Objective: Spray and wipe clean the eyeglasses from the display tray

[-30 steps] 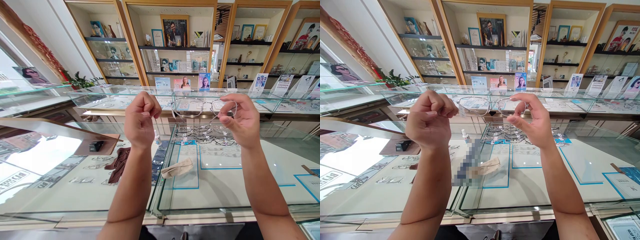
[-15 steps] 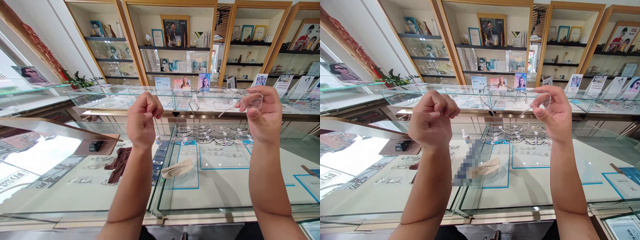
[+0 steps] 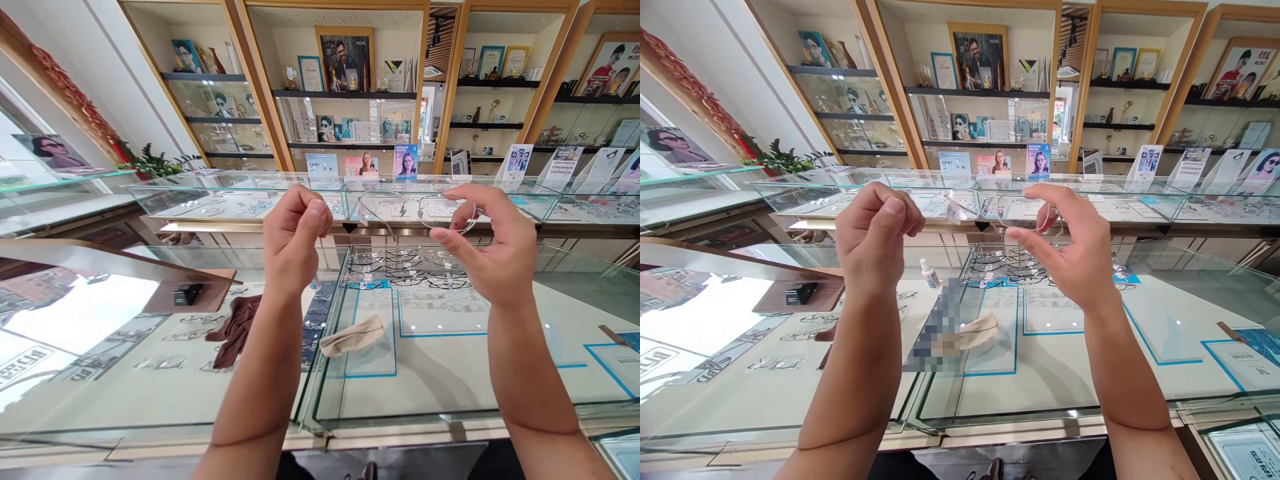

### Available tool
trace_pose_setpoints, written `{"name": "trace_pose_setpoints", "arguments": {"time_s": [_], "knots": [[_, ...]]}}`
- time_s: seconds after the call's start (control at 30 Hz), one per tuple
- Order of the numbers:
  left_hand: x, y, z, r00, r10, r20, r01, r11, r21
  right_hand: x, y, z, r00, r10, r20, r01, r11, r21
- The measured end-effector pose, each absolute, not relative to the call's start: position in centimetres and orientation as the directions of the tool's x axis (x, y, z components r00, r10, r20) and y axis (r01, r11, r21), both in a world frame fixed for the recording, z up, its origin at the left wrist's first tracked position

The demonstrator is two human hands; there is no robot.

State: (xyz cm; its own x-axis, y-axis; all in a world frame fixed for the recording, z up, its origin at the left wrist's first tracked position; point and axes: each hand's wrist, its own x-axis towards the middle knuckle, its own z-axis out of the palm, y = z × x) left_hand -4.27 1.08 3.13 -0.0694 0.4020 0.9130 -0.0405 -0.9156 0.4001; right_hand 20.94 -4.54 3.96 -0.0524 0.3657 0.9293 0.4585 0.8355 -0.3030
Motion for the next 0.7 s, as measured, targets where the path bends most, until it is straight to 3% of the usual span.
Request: {"name": "trace_pose_setpoints", "arguments": {"time_s": [0.27, 0.47, 0.7], "knots": [[-3.9, 0.7, 2.7, -0.095, 0.330, 0.939, 0.174, -0.923, 0.342, 21.3, -3.7, 4.0, -0.053, 0.397, 0.916, 0.433, 0.836, -0.337], [-3.9, 0.3, 2.5, -0.001, 0.321, 0.947, 0.230, -0.922, 0.313, 21.3, -3.5, 3.8, -0.068, 0.372, 0.926, 0.433, 0.847, -0.308], [-3.4, 0.7, 2.0, -0.057, 0.319, 0.946, 0.256, -0.911, 0.323, 21.1, -3.4, 3.5, -0.087, 0.301, 0.950, 0.425, 0.873, -0.238]]}}
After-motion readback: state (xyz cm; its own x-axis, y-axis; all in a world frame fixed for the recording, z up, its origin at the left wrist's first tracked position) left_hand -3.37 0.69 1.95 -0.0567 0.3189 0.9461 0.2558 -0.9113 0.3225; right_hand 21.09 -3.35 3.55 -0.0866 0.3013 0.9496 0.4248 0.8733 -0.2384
